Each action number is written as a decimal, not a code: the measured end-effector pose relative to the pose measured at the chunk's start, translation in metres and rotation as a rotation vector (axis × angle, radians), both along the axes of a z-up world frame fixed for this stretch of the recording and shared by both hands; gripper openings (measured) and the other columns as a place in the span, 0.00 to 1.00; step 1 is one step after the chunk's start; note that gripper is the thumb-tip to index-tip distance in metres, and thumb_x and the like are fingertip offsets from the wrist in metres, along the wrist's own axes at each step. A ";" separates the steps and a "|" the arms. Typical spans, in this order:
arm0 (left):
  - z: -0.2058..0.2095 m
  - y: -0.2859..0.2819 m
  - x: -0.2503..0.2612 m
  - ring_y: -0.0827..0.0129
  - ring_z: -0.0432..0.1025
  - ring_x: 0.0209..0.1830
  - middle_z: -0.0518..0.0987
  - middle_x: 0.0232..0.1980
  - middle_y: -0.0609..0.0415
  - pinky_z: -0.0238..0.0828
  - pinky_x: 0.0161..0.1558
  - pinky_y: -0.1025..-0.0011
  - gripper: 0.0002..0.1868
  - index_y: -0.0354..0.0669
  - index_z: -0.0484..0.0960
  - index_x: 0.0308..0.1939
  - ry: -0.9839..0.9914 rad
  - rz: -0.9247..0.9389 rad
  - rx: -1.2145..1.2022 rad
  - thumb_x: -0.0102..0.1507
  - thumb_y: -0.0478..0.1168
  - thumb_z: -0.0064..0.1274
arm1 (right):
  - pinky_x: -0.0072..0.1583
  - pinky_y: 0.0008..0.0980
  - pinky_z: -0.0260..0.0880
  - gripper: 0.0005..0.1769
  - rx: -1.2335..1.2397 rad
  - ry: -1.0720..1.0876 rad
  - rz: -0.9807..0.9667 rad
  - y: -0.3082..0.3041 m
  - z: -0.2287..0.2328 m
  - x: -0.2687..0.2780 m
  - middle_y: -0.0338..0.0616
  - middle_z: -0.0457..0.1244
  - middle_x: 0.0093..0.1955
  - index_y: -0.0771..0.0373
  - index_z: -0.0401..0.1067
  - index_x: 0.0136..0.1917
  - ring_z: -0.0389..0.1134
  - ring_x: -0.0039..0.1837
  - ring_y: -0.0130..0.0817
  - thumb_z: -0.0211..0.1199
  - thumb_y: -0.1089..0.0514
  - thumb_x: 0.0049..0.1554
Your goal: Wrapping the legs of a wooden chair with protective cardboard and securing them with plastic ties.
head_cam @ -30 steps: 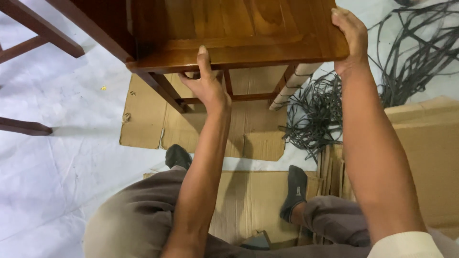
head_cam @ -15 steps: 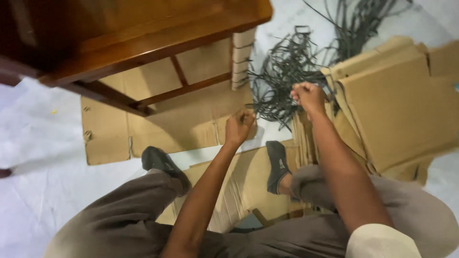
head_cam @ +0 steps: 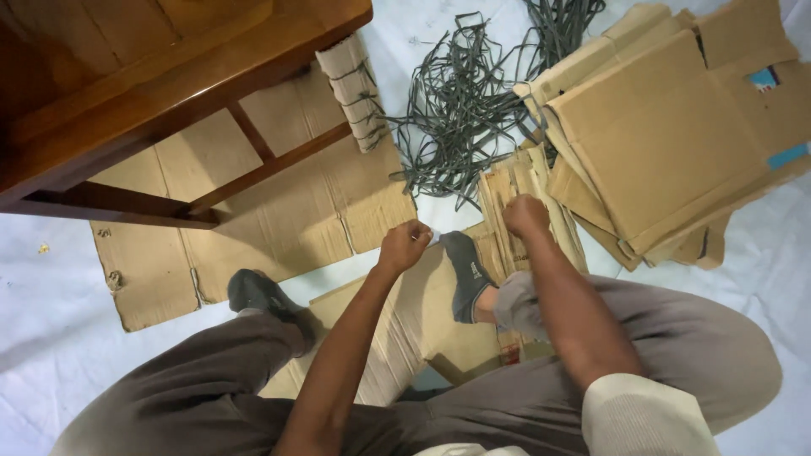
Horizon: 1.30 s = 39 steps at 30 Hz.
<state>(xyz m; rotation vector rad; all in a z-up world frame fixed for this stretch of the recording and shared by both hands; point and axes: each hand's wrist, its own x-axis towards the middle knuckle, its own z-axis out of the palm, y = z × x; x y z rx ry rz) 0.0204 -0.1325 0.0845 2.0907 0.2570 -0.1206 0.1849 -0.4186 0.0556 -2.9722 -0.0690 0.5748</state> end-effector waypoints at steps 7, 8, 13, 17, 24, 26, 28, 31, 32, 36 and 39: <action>-0.015 0.005 -0.007 0.58 0.82 0.42 0.86 0.40 0.48 0.76 0.45 0.62 0.14 0.45 0.85 0.41 -0.055 -0.004 -0.005 0.63 0.50 0.56 | 0.58 0.52 0.72 0.18 0.055 0.032 -0.048 0.021 0.035 -0.024 0.62 0.70 0.52 0.63 0.82 0.49 0.72 0.56 0.59 0.57 0.51 0.57; -0.011 0.006 -0.008 0.58 0.81 0.42 0.86 0.40 0.49 0.76 0.46 0.61 0.14 0.45 0.85 0.41 -0.010 0.008 -0.002 0.62 0.50 0.56 | 0.57 0.52 0.72 0.18 0.032 -0.001 -0.072 0.021 0.034 -0.024 0.63 0.70 0.53 0.63 0.81 0.50 0.72 0.56 0.60 0.57 0.52 0.57; 0.000 0.012 -0.011 0.58 0.80 0.44 0.86 0.41 0.50 0.75 0.47 0.61 0.13 0.48 0.86 0.42 0.039 0.068 0.009 0.63 0.50 0.55 | 0.56 0.54 0.72 0.20 0.000 -0.168 -0.106 0.043 0.056 -0.024 0.63 0.69 0.54 0.65 0.79 0.52 0.71 0.55 0.61 0.57 0.49 0.57; -0.003 0.015 -0.010 0.58 0.81 0.44 0.86 0.42 0.50 0.75 0.47 0.61 0.13 0.47 0.86 0.42 0.021 0.087 -0.017 0.63 0.50 0.56 | 0.53 0.57 0.69 0.20 0.191 -0.471 -0.280 0.059 0.079 -0.020 0.64 0.68 0.54 0.67 0.72 0.55 0.70 0.54 0.63 0.55 0.49 0.60; -0.007 0.018 -0.011 0.56 0.80 0.43 0.86 0.41 0.49 0.76 0.46 0.60 0.12 0.45 0.86 0.41 -0.020 0.116 -0.018 0.62 0.48 0.57 | 0.58 0.56 0.66 0.14 0.424 -0.452 -0.318 0.051 0.060 -0.015 0.63 0.67 0.57 0.61 0.68 0.59 0.67 0.58 0.63 0.54 0.58 0.60; -0.010 0.018 -0.012 0.56 0.81 0.42 0.86 0.40 0.48 0.76 0.46 0.60 0.12 0.45 0.86 0.41 -0.024 0.132 -0.029 0.62 0.48 0.57 | 0.58 0.55 0.66 0.11 0.380 -0.485 -0.250 0.056 0.066 -0.022 0.61 0.66 0.57 0.61 0.69 0.55 0.67 0.59 0.62 0.57 0.58 0.58; -0.010 0.018 -0.012 0.56 0.81 0.41 0.86 0.39 0.48 0.76 0.45 0.60 0.12 0.45 0.86 0.40 -0.026 0.146 -0.039 0.62 0.48 0.57 | 0.57 0.55 0.66 0.09 0.337 -0.516 -0.184 0.058 0.066 -0.027 0.60 0.66 0.57 0.60 0.71 0.51 0.67 0.59 0.60 0.59 0.58 0.56; -0.009 0.019 -0.013 0.55 0.81 0.41 0.86 0.39 0.48 0.76 0.44 0.59 0.12 0.45 0.87 0.39 -0.032 0.145 -0.034 0.62 0.48 0.57 | 0.56 0.56 0.66 0.06 0.213 -0.661 -0.151 0.061 0.068 -0.030 0.58 0.67 0.53 0.58 0.71 0.47 0.68 0.58 0.58 0.62 0.56 0.57; -0.010 0.020 -0.013 0.55 0.81 0.41 0.86 0.39 0.48 0.76 0.45 0.60 0.12 0.45 0.87 0.40 -0.029 0.140 -0.032 0.62 0.48 0.57 | 0.54 0.57 0.66 0.07 0.246 -0.668 -0.170 0.064 0.075 -0.031 0.59 0.68 0.51 0.58 0.70 0.50 0.69 0.55 0.59 0.60 0.55 0.61; -0.006 0.020 -0.010 0.56 0.81 0.43 0.86 0.40 0.48 0.76 0.46 0.60 0.12 0.45 0.87 0.40 -0.015 0.129 -0.031 0.62 0.49 0.57 | 0.48 0.56 0.68 0.09 0.361 -0.578 -0.178 0.076 0.096 -0.021 0.58 0.69 0.46 0.58 0.68 0.59 0.70 0.47 0.60 0.55 0.54 0.68; -0.008 0.020 -0.008 0.56 0.81 0.42 0.86 0.40 0.47 0.76 0.45 0.61 0.13 0.44 0.87 0.41 -0.089 0.155 -0.056 0.63 0.49 0.57 | 0.47 0.49 0.72 0.09 0.462 -0.410 -0.005 0.095 0.113 -0.005 0.54 0.70 0.47 0.56 0.69 0.58 0.73 0.46 0.52 0.53 0.54 0.68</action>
